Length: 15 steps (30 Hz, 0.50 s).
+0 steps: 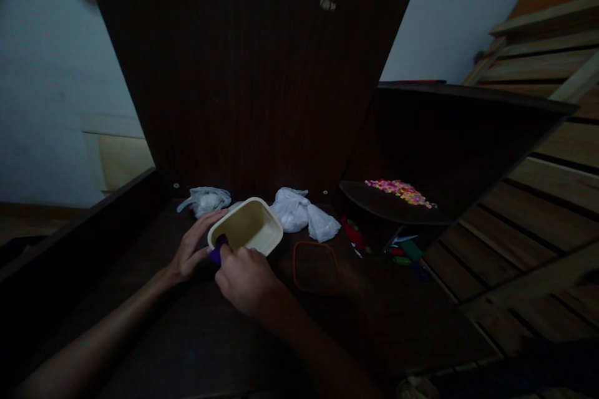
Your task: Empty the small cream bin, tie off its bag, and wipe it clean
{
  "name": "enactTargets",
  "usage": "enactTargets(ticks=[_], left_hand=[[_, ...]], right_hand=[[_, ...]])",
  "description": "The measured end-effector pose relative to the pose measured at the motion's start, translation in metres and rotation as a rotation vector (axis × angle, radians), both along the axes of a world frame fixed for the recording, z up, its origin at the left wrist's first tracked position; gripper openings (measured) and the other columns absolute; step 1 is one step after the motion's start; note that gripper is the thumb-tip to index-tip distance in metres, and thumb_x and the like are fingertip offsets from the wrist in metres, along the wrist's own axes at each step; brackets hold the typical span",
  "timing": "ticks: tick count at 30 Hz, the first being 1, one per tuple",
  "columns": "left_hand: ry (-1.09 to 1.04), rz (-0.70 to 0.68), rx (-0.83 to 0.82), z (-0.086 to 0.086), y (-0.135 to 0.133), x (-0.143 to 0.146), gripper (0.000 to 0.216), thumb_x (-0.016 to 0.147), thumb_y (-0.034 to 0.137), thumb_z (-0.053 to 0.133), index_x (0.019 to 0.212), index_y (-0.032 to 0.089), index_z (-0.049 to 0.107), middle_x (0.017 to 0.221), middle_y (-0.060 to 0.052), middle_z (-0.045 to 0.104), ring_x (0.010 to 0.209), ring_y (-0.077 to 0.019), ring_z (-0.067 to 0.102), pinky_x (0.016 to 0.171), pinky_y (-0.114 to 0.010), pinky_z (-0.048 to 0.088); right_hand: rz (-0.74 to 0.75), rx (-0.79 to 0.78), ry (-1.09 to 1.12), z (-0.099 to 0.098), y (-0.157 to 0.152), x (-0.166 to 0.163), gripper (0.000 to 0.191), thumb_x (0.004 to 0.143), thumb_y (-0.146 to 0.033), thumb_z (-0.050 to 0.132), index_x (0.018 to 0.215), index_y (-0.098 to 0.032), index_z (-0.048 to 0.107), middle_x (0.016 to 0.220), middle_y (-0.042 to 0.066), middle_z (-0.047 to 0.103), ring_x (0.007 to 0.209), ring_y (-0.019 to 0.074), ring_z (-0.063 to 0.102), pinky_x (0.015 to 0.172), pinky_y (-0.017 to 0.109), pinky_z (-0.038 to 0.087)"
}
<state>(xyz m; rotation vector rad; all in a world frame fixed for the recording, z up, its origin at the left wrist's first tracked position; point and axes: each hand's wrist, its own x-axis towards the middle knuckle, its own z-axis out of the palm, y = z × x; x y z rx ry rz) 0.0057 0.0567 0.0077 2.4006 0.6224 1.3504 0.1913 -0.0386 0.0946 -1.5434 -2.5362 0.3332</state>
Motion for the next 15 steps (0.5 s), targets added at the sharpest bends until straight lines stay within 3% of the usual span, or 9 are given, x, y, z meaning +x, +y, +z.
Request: enactTargets(ticks=[3, 6, 8, 12, 15], left_hand=[[0.001, -0.021, 0.063, -0.002, -0.001, 0.002, 0.083, 0.089, 0.062, 0.056, 0.155, 0.018, 0.033, 0.153, -0.020, 0.043, 0.142, -0.0437, 0.040, 0.118, -0.067, 0.028], [0.070, -0.018, 0.167, -0.004, -0.002, 0.005, 0.111, 0.074, 0.052, 0.075, 0.160, 0.017, 0.015, 0.158, -0.025, 0.032, 0.146, -0.0470, 0.032, 0.120, -0.072, 0.019], [0.077, 0.010, 0.187, -0.007, -0.002, 0.007, 0.119, 0.069, 0.045, 0.082, 0.160, 0.019, 0.011, 0.159, -0.025, 0.030, 0.147, -0.0466, 0.033, 0.120, -0.071, 0.021], [0.026, 0.075, 0.091, -0.016, 0.003, 0.007, 0.094, 0.082, 0.038, 0.075, 0.157, 0.025, 0.021, 0.153, -0.019, 0.042, 0.142, -0.0405, 0.043, 0.117, -0.063, 0.036], [-0.019, 0.090, 0.027, -0.020, 0.006, 0.005, 0.077, 0.088, 0.040, 0.068, 0.153, 0.025, 0.030, 0.149, -0.017, 0.047, 0.139, -0.0390, 0.047, 0.115, -0.062, 0.040]], right_hand=[[-0.097, -0.009, 0.158, -0.004, 0.003, -0.006, 0.023, 0.096, -0.024, 0.047, 0.108, -0.015, 0.064, 0.102, 0.014, 0.075, 0.094, 0.0248, 0.072, 0.076, 0.030, 0.047], [-0.156, -0.020, 0.233, -0.005, 0.005, -0.013, 0.022, 0.095, -0.024, 0.048, 0.106, -0.015, 0.065, 0.100, 0.014, 0.075, 0.092, 0.0243, 0.071, 0.074, 0.030, 0.046], [-0.157, -0.016, 0.243, -0.003, 0.005, -0.018, 0.023, 0.095, -0.024, 0.047, 0.106, -0.015, 0.066, 0.100, 0.014, 0.075, 0.091, 0.0247, 0.072, 0.072, 0.030, 0.046], [-0.144, 0.000, 0.239, -0.003, -0.001, -0.028, 0.031, 0.097, -0.029, 0.046, 0.118, -0.012, 0.064, 0.099, 0.015, 0.075, 0.090, 0.0269, 0.073, 0.073, 0.032, 0.050], [-0.065, -0.015, 0.192, -0.004, -0.011, -0.028, 0.049, 0.101, -0.034, 0.045, 0.139, -0.006, 0.051, 0.106, 0.019, 0.075, 0.093, 0.0310, 0.073, 0.077, 0.038, 0.054]])
